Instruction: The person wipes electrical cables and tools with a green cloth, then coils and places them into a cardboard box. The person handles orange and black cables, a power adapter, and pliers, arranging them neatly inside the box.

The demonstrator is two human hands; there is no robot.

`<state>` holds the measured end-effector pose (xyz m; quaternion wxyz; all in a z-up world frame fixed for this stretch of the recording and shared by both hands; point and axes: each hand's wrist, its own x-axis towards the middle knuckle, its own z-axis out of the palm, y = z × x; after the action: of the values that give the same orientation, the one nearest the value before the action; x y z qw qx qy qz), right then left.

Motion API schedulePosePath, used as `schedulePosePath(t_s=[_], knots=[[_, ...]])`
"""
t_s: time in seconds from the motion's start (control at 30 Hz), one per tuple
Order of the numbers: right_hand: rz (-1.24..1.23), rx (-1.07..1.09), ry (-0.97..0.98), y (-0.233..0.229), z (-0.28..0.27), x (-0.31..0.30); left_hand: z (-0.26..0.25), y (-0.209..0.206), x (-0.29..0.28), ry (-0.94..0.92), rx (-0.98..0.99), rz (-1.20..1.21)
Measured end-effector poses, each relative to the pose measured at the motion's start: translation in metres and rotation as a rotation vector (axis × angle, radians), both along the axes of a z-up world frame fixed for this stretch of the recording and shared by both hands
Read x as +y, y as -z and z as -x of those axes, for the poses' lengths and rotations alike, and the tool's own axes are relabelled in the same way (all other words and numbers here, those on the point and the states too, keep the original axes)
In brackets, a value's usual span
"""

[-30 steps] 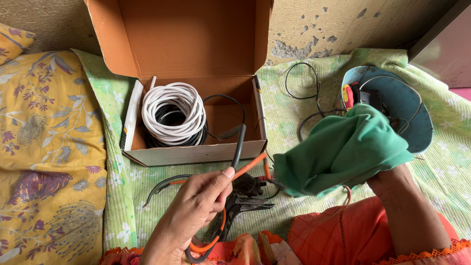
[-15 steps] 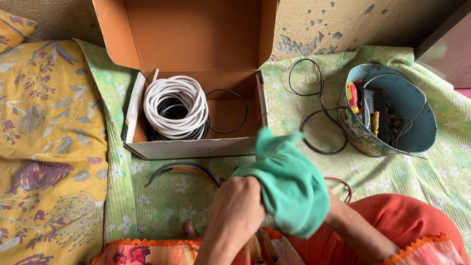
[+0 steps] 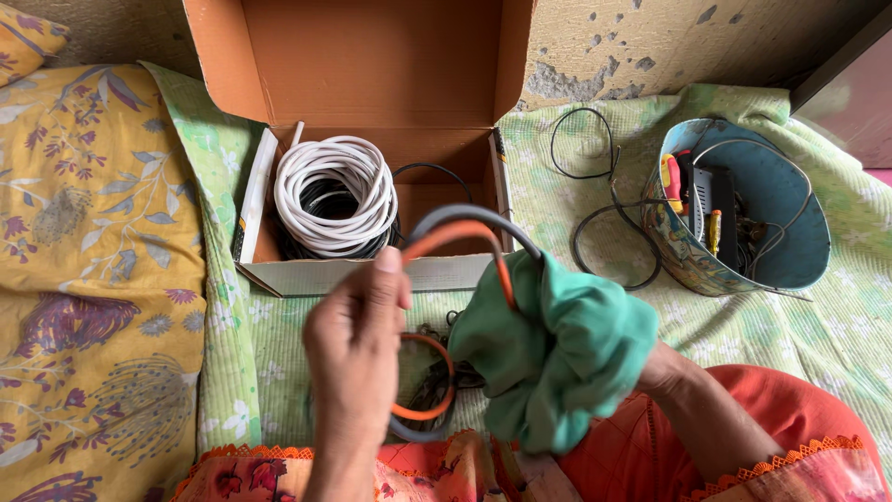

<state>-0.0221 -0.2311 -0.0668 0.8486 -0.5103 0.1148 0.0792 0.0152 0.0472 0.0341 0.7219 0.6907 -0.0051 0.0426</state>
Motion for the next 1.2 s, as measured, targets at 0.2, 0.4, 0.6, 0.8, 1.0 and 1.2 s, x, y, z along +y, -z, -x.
schedulePosePath(t_s=[0.2,0.4,0.6,0.8,1.0,1.2], knots=[[0.036,0.013,-0.022,0.0,0.006,0.005,-0.003,-0.001,-0.005,0.029,-0.026,-0.18],[0.154,-0.068,0.104,0.007,-0.009,0.004,-0.002,0.0,-0.01,0.055,0.03,-0.257],[0.276,-0.184,0.261,0.02,-0.01,-0.011,-0.003,0.007,-0.016,0.054,0.051,-0.237],[0.523,-0.378,0.405,0.025,-0.009,-0.022,-0.006,0.015,-0.024,0.088,0.107,-0.197],[1.558,-0.287,0.242,0.022,-0.003,-0.032,-0.007,0.021,-0.023,0.056,0.162,-0.215],[0.98,-0.459,0.292,0.041,0.002,-0.04,-0.009,0.023,-0.018,0.028,0.215,-0.159]])
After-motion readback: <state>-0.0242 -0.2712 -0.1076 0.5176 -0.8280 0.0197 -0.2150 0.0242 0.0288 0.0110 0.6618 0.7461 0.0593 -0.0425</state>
